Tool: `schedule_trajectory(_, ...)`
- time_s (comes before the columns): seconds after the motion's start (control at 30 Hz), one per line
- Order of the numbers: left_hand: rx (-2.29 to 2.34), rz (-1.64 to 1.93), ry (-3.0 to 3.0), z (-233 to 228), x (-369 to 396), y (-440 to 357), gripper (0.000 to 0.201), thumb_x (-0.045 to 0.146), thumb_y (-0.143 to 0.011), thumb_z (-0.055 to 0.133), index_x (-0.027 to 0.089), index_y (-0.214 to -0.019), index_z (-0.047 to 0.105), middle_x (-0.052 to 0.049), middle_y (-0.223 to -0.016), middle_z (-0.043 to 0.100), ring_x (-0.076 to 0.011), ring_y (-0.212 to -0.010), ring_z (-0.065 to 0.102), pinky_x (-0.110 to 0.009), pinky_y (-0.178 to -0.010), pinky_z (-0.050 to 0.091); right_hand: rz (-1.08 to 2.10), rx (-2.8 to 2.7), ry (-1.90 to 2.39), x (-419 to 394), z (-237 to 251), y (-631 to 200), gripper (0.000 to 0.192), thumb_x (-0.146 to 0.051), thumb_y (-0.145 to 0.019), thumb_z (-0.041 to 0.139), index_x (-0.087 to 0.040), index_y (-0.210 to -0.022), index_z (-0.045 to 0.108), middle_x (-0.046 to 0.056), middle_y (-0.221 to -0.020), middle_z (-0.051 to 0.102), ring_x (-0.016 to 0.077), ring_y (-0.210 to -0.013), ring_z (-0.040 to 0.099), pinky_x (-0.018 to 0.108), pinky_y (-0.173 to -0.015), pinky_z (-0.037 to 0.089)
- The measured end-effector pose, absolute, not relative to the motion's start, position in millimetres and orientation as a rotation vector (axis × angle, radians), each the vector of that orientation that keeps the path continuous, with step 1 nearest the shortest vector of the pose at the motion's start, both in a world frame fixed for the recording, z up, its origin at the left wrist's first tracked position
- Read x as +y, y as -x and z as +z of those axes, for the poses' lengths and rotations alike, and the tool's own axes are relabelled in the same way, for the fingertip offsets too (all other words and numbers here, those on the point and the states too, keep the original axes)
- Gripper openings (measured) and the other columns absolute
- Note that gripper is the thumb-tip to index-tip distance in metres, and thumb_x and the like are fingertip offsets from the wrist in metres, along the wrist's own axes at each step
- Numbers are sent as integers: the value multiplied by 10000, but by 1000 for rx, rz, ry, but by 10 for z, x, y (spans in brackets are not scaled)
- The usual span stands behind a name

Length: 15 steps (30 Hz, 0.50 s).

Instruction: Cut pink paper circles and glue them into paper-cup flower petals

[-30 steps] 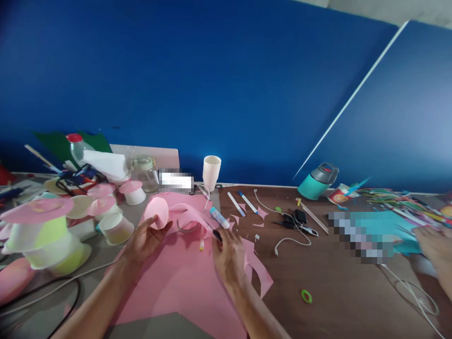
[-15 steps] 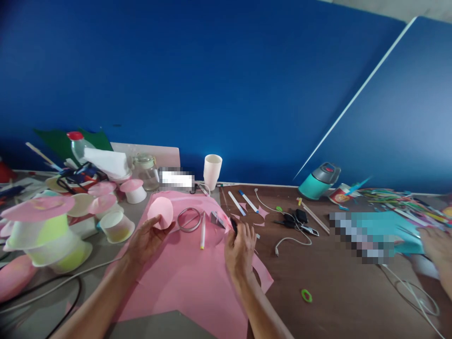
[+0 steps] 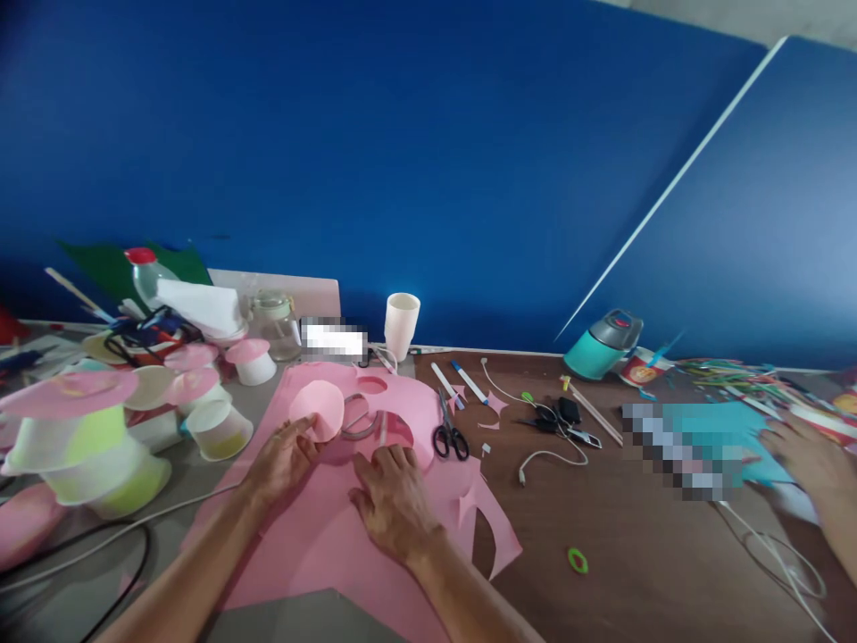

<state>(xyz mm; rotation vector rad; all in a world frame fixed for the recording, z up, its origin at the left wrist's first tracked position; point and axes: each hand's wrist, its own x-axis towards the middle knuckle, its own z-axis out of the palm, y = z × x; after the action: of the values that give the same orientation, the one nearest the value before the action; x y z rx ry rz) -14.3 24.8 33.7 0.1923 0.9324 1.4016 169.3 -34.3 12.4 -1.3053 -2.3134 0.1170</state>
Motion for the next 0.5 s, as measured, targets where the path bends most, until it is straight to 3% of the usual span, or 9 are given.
schedule_trajectory(0.2, 852, 1409, -300, 313, 227, 93, 230, -40, -643, 718, 169, -610, 628, 41, -588, 726, -96, -528, 677, -136, -508, 521, -71, -2207, 1552, -275, 40, -1668, 395, -232, -875, 626, -214, -1269, 603, 116, -1013, 625, 292, -935, 542, 407, -801, 408)
schedule_trajectory(0.3, 829, 1385, -354, 269, 234, 85, 204, 11, -628, 761, 177, -621, 643, 31, -603, 736, -122, -551, 686, -179, -553, 555, -162, -2163, 1655, -213, -43, -1712, 383, -204, -869, 623, -198, -1251, 627, 122, -944, 659, 308, -923, 559, 425, -821, 385)
schedule_trajectory(0.5, 790, 1377, -439, 198, 231, 85, 186, 63, -616, 793, 183, -680, 667, 22, -650, 747, -138, -628, 702, -191, -629, 560, -88, -2069, 1511, -204, -74, -1751, 431, -69, -869, 494, -247, -1228, 655, 66, -841, 683, 255, -847, 599, 417, -850, 355)
